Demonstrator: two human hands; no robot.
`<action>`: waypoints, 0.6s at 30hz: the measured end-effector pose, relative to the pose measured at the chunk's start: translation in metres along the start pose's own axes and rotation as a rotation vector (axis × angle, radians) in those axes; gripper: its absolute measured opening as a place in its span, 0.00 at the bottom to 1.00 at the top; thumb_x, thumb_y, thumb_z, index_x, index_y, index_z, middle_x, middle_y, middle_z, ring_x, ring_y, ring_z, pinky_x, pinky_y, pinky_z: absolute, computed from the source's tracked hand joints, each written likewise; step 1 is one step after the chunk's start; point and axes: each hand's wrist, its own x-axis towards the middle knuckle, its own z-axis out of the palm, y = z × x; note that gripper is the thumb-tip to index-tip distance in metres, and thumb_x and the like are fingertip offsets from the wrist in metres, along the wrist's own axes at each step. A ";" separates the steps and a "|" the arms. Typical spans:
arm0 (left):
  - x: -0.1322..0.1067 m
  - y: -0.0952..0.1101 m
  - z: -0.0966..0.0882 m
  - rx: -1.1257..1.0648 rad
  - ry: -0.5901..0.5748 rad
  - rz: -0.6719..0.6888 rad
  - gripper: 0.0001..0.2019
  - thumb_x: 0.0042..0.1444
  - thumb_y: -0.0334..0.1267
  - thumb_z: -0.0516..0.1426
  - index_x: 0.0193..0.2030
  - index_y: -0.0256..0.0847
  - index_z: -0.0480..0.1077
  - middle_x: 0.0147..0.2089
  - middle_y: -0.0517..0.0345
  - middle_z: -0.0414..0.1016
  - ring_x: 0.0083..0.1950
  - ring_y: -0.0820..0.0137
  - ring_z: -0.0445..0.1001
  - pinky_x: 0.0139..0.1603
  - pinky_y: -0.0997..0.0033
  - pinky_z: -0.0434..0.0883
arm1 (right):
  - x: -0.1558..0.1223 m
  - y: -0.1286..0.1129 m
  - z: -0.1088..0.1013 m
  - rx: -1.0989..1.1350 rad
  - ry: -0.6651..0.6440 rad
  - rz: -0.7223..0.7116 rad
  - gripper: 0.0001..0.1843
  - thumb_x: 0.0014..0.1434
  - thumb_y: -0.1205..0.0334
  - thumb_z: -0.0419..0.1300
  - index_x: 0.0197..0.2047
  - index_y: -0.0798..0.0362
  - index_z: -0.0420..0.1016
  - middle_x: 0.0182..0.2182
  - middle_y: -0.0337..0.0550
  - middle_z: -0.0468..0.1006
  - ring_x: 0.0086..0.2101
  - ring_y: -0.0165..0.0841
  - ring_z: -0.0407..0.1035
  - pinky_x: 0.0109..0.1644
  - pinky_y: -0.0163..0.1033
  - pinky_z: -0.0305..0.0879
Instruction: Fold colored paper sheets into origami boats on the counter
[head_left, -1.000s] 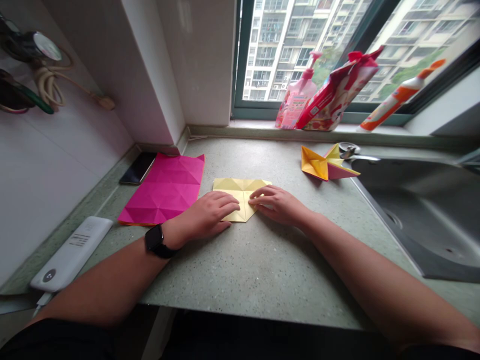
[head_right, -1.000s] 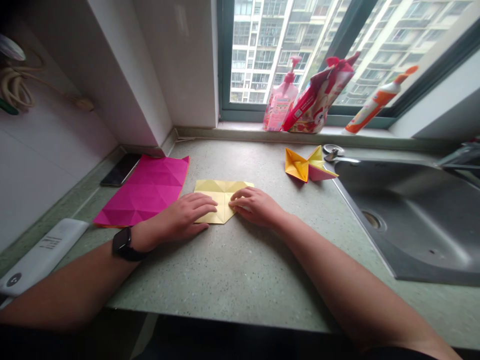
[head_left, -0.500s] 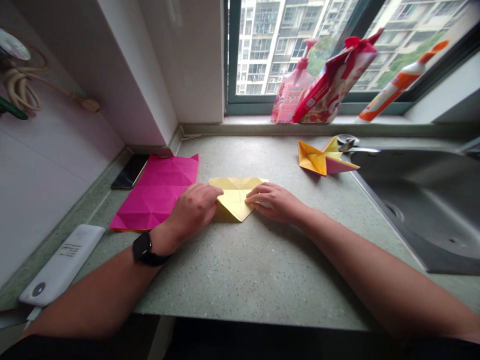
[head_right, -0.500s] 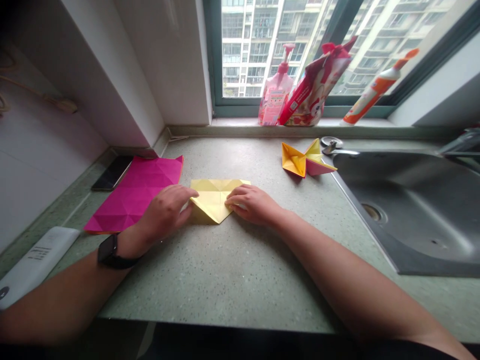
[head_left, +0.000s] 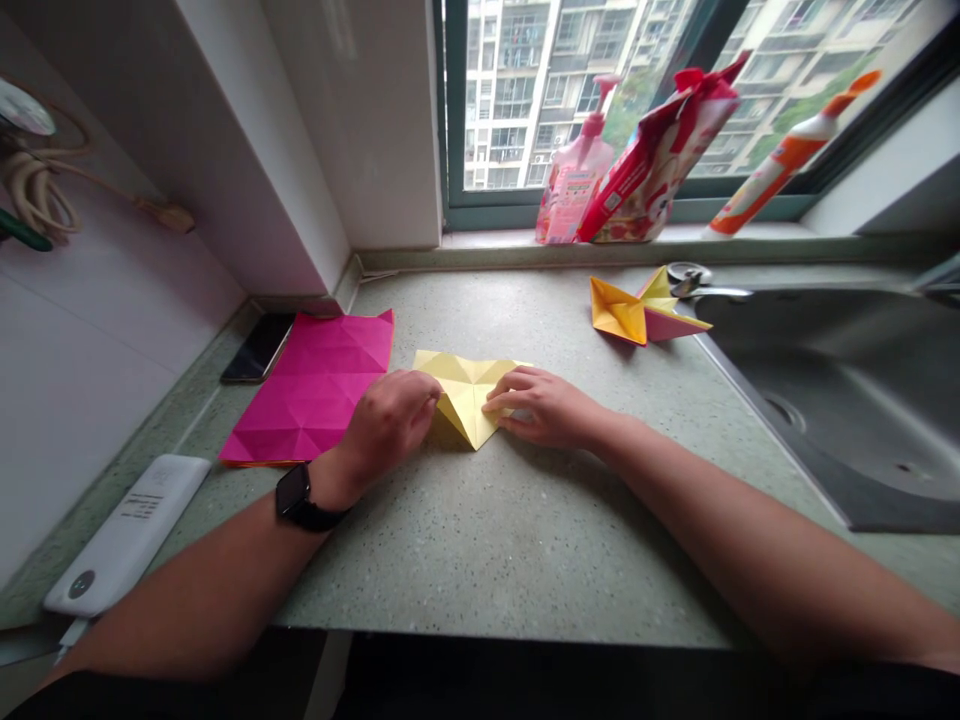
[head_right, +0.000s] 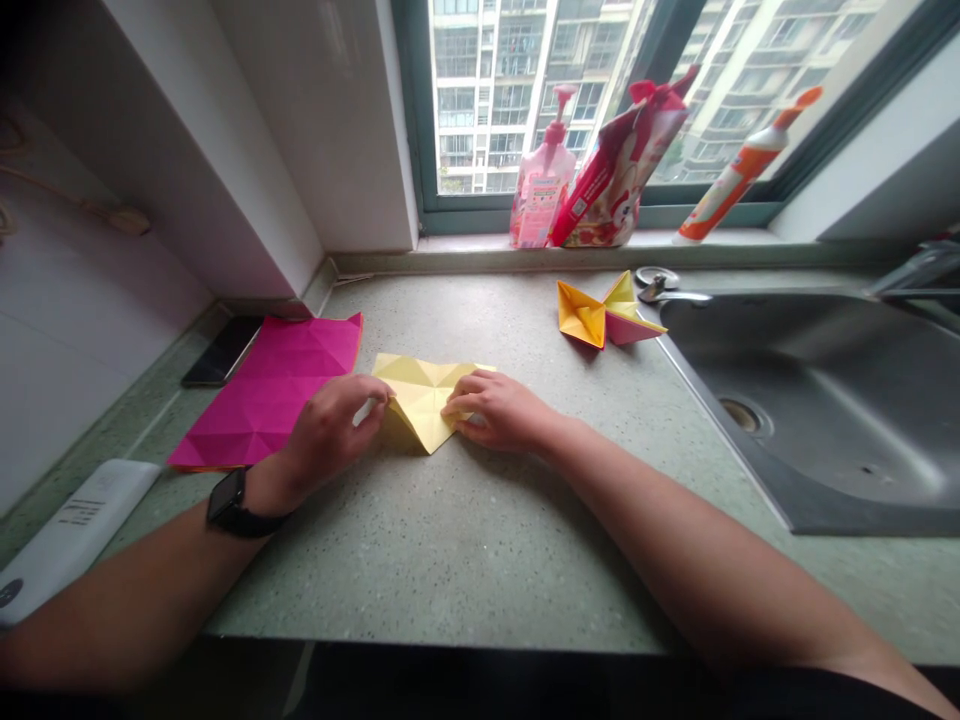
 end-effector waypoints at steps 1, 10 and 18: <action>0.000 0.000 0.002 -0.022 -0.019 0.011 0.07 0.71 0.28 0.55 0.45 0.43 0.71 0.47 0.53 0.83 0.49 0.63 0.81 0.52 0.59 0.79 | 0.000 0.000 0.000 0.001 -0.001 0.002 0.10 0.68 0.62 0.67 0.50 0.43 0.88 0.48 0.45 0.86 0.46 0.40 0.78 0.55 0.50 0.76; 0.001 -0.002 0.013 -0.141 -0.103 0.049 0.12 0.71 0.27 0.56 0.55 0.42 0.76 0.56 0.49 0.80 0.59 0.60 0.80 0.62 0.52 0.80 | 0.000 0.000 0.001 -0.010 0.017 0.001 0.09 0.70 0.60 0.65 0.50 0.44 0.88 0.46 0.46 0.85 0.46 0.40 0.77 0.53 0.49 0.76; -0.003 -0.003 0.016 -0.154 -0.238 0.043 0.18 0.70 0.29 0.61 0.65 0.41 0.73 0.70 0.41 0.73 0.72 0.53 0.73 0.71 0.41 0.75 | 0.001 0.002 0.001 -0.011 0.013 0.015 0.09 0.71 0.59 0.65 0.50 0.45 0.87 0.46 0.47 0.84 0.45 0.40 0.76 0.53 0.49 0.75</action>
